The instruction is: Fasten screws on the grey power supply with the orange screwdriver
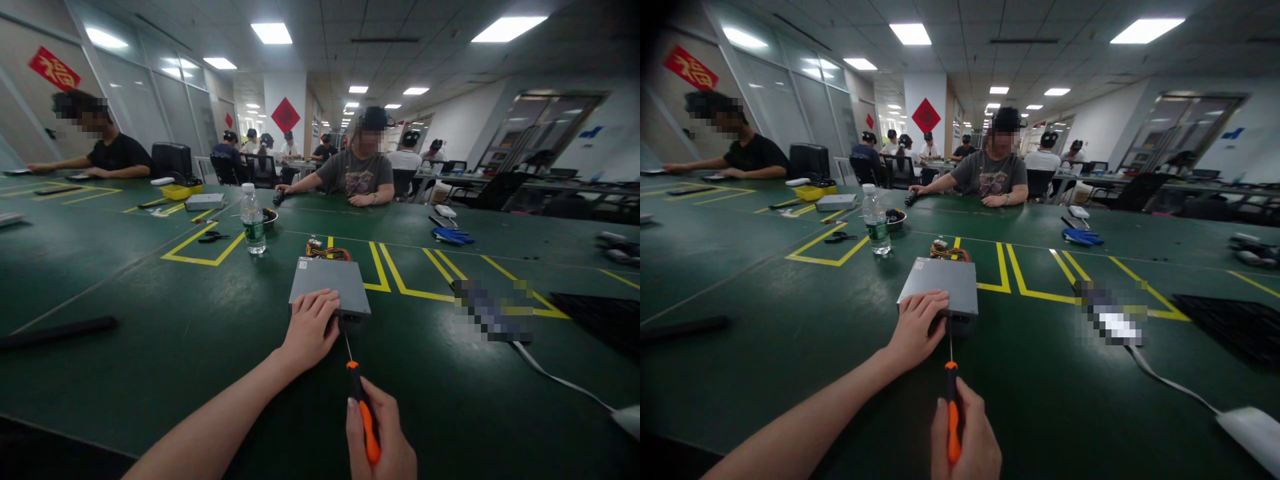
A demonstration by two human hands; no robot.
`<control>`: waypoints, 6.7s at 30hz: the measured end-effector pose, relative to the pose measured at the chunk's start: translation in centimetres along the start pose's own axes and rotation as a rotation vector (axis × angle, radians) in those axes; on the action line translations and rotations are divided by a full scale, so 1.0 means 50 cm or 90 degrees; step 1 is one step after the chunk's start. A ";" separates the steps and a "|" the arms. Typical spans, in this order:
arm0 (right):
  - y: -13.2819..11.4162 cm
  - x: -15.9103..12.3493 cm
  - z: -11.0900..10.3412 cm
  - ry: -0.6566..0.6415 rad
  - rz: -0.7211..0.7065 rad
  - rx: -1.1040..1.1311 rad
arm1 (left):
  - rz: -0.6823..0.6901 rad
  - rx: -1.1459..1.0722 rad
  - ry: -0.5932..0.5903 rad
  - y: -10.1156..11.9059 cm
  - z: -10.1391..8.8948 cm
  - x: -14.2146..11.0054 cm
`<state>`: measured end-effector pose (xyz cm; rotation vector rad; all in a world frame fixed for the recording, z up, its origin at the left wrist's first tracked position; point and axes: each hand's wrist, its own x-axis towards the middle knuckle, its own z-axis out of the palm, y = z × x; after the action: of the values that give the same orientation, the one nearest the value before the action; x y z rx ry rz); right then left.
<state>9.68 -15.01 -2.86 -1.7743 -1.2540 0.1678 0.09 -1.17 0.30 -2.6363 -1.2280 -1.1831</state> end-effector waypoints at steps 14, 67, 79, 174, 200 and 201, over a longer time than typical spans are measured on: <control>-0.003 0.007 -0.005 0.010 -0.015 0.013 | 0.012 0.045 0.018 0.003 0.001 0.001; 0.020 0.002 0.004 -0.013 -0.023 -0.059 | 0.048 0.076 -0.010 0.000 -0.009 0.008; -0.002 0.008 -0.011 0.003 -0.112 0.024 | 0.045 0.087 0.003 0.003 -0.008 0.008; 0.110 0.084 -0.148 -0.137 0.177 0.206 | -0.269 -0.281 -0.302 -0.011 -0.032 -0.079; 0.118 0.080 -0.151 -0.113 0.178 0.202 | -0.208 -0.274 -0.311 -0.001 -0.027 -0.081; 0.118 0.080 -0.151 -0.114 0.178 0.203 | -0.201 -0.269 -0.313 0.000 -0.028 -0.081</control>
<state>19.84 -16.64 -1.48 -1.6713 -1.0287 0.6631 -2.46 -4.22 -1.25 -3.2815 -1.6812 -0.9327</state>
